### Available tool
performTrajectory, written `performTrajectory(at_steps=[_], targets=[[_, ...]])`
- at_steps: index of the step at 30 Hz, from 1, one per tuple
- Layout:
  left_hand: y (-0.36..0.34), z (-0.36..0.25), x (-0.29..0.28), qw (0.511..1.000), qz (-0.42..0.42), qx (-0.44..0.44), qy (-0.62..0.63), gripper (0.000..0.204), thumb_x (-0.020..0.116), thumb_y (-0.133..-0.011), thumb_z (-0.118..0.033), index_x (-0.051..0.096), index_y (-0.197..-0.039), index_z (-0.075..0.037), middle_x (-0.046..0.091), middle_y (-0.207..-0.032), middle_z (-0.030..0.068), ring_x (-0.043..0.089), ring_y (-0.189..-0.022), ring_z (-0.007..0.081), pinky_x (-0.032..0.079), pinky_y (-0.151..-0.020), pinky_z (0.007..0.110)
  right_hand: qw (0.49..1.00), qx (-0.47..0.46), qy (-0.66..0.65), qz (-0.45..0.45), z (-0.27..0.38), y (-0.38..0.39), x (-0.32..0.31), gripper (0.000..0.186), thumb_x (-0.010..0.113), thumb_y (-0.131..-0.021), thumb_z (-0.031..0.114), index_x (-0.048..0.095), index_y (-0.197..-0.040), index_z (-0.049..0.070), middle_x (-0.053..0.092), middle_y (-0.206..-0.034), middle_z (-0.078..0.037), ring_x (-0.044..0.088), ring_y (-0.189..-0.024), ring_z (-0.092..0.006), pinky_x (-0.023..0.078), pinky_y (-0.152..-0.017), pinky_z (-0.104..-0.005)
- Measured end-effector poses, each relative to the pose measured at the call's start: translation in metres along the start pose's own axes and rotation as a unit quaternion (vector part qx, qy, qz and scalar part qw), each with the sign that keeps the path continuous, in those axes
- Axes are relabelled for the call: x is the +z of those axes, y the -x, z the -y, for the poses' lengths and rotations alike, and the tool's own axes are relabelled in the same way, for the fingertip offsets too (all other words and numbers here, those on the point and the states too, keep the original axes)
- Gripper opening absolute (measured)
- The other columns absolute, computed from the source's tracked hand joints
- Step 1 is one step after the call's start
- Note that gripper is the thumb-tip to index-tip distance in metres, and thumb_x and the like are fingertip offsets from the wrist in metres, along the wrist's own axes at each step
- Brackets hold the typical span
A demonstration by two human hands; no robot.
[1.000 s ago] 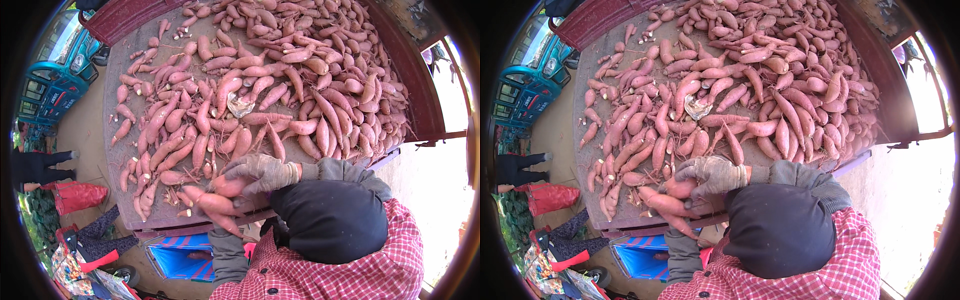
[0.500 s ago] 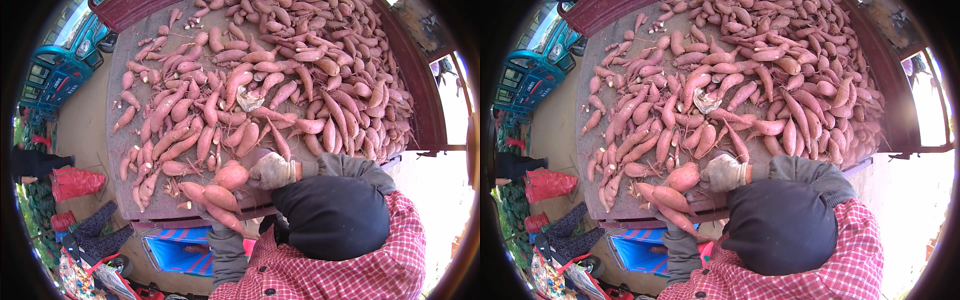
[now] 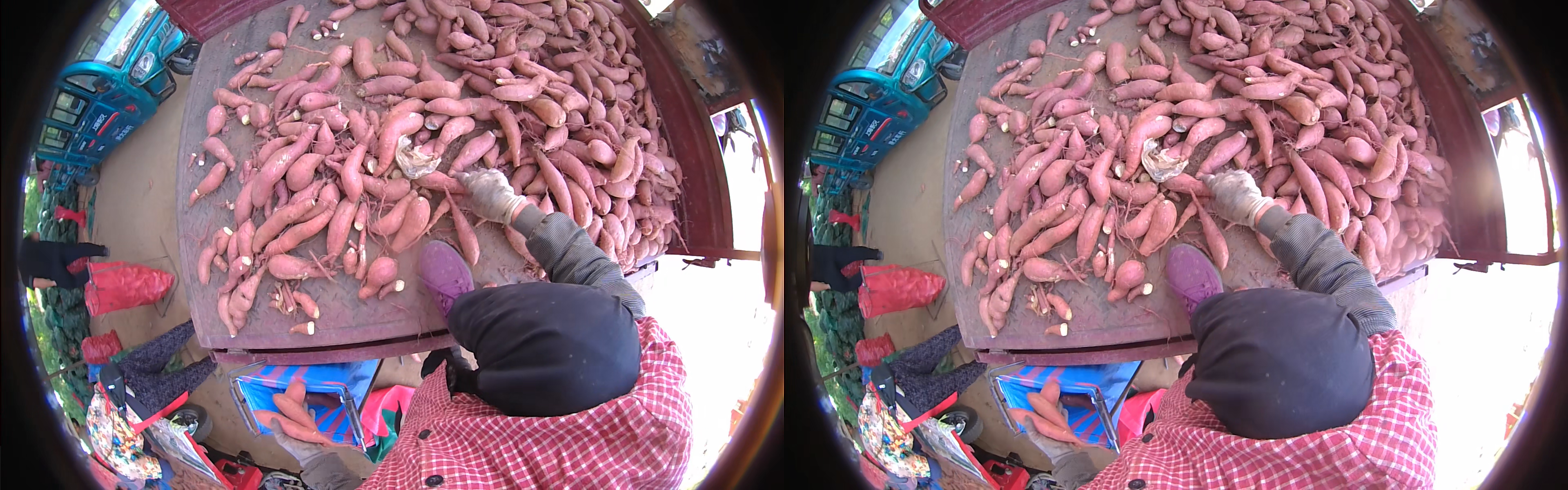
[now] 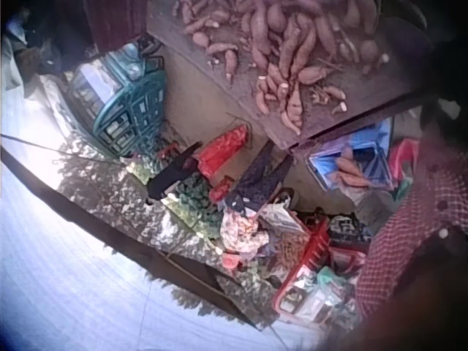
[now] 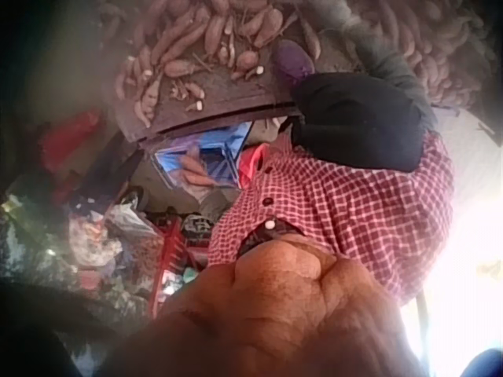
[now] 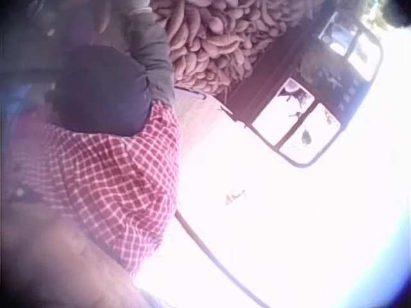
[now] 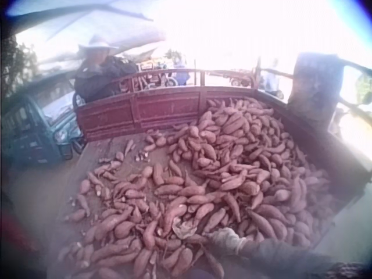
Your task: The person repeatedly picks up sweet potatoes from a large pile on a truck bed and places them into a blue bin. The person handles the potatoes one at a time or in small handfuls, moving them from the pile to the bin throughout the clip.
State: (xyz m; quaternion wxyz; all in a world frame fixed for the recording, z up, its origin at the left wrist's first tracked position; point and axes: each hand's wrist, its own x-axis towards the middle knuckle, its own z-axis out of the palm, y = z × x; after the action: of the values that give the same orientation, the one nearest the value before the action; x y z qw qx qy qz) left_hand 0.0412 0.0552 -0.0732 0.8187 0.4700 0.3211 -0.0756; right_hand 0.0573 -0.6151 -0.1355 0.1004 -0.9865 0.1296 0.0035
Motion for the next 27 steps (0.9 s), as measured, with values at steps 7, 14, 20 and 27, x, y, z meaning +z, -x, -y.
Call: performTrajectory(at_steps=[7,14,20,27], targets=[[-0.028,0.005,-0.005,0.944,-0.165,-0.063,-0.279,0.061,0.059,-0.104,-0.034,0.043,-0.156,-0.005,0.050,-0.152,0.0207,0.057,-0.136,0.0307,0.047,-0.112,0.045,0.986,0.080,-0.145,0.010,-0.023,-0.004,-0.027,0.040,0.077,-0.089,0.042,0.075,-0.109,0.007,0.076,-0.089,-0.018,0.075,-0.085,-0.0385,0.058,-0.072,-0.0480],[-0.017,0.086,0.200,0.626,0.216,0.443,-0.604,0.094,0.089,-0.081,-0.030,0.042,-0.157,-0.001,0.046,-0.156,0.0236,0.046,-0.145,0.0391,0.043,-0.117,0.050,0.852,0.046,-0.448,0.268,0.095,0.033,-0.073,0.038,0.075,-0.095,0.028,0.074,-0.128,0.009,0.077,-0.094,-0.009,0.073,-0.090,-0.0194,0.059,-0.084,-0.0372],[-0.026,0.158,0.288,0.394,0.456,0.372,-0.706,0.063,0.083,-0.069,-0.024,0.067,-0.128,-0.015,0.070,-0.110,0.0126,0.071,-0.107,0.0333,0.056,-0.090,0.048,0.909,-0.087,-0.266,0.309,0.140,0.055,-0.071,0.035,0.077,-0.089,0.036,0.077,-0.111,0.009,0.075,-0.095,-0.015,0.075,-0.095,-0.0344,0.059,-0.081,-0.0430],[-0.003,0.151,0.318,0.300,0.484,0.273,-0.775,0.024,0.075,-0.080,-0.023,0.065,-0.099,-0.013,0.072,-0.096,0.0119,0.075,-0.089,0.0324,0.057,-0.074,0.049,0.931,-0.330,-0.038,0.152,0.103,0.051,-0.025,0.016,0.072,-0.081,0.028,0.070,-0.083,0.013,0.068,-0.076,-0.008,0.073,-0.070,-0.0330,0.057,-0.058,-0.0459]])
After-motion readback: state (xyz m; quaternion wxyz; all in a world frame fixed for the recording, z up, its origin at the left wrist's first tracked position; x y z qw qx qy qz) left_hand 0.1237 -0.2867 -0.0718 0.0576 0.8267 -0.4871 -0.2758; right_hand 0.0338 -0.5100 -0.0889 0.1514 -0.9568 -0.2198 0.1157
